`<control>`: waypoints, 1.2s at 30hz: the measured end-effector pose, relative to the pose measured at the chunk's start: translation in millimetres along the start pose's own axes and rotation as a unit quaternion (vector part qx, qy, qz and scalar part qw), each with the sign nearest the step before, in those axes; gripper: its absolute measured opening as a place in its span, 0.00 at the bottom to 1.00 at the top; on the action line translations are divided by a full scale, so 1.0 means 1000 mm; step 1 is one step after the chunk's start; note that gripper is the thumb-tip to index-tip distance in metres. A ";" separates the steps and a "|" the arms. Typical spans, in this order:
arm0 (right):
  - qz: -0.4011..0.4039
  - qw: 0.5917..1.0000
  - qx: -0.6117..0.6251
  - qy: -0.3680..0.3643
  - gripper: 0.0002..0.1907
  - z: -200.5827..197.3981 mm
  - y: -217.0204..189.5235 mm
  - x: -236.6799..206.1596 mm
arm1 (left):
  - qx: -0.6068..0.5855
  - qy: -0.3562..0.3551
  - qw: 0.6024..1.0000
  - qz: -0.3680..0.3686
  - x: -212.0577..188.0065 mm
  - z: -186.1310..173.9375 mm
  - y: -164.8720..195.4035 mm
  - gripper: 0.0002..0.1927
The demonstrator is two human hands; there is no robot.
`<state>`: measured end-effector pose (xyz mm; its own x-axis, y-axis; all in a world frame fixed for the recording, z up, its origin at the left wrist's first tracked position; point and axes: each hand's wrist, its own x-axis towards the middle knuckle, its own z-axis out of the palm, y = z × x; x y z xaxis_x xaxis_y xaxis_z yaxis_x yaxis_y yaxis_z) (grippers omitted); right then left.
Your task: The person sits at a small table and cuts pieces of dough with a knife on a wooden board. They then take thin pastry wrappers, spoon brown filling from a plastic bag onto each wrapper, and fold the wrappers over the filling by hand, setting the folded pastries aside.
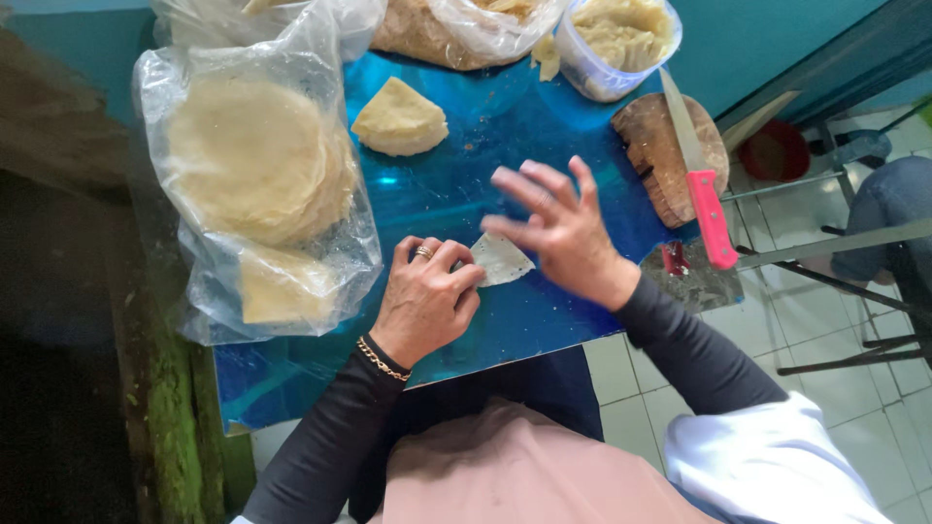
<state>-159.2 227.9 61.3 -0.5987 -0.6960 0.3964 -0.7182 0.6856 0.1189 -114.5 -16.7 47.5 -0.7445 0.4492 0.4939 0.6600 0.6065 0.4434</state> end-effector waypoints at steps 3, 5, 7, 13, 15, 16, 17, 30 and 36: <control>-0.006 1.000 0.012 0.008 0.22 0.006 -0.002 -0.005 | 0.001 -0.004 1.000 -0.002 -0.001 0.000 -0.002 0.06; 0.026 0.999 0.023 0.004 0.24 0.007 0.004 -0.005 | 0.000 -0.007 1.000 -0.005 0.000 0.000 -0.002 0.06; 0.083 0.995 0.063 -0.004 0.26 0.007 0.010 -0.004 | -0.002 -0.005 1.000 -0.005 0.001 0.000 -0.002 0.06; 0.014 1.000 0.019 -0.001 0.26 -0.006 -0.004 -0.008 | -0.017 -0.012 1.000 -0.010 0.003 -0.005 -0.004 0.06; 0.048 0.998 0.036 0.009 0.18 -0.014 0.011 -0.005 | -0.019 -0.011 1.000 -0.010 0.007 -0.007 -0.006 0.06; 0.065 0.997 0.041 0.017 0.15 -0.015 0.025 0.003 | -0.018 -0.007 1.000 -0.009 0.008 -0.008 -0.006 0.06; 0.082 0.995 0.023 0.049 0.17 -0.017 0.043 0.011 | -0.019 -0.007 1.000 -0.010 0.008 -0.009 -0.005 0.06; 0.188 0.964 -0.174 -0.074 0.06 0.140 0.257 0.225 | -0.038 -0.020 0.999 -0.020 0.016 -0.020 -0.015 0.06; 0.193 0.981 -0.024 -0.014 0.06 0.171 0.269 0.227 | -0.040 -0.034 0.998 -0.021 0.018 -0.019 -0.021 0.06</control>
<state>-548.9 218.1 27.8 -0.8327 -0.3879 0.3952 -0.4191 0.9079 0.0079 -139.8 -34.1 60.6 -0.7755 0.4692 0.4224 0.6313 0.5730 0.5226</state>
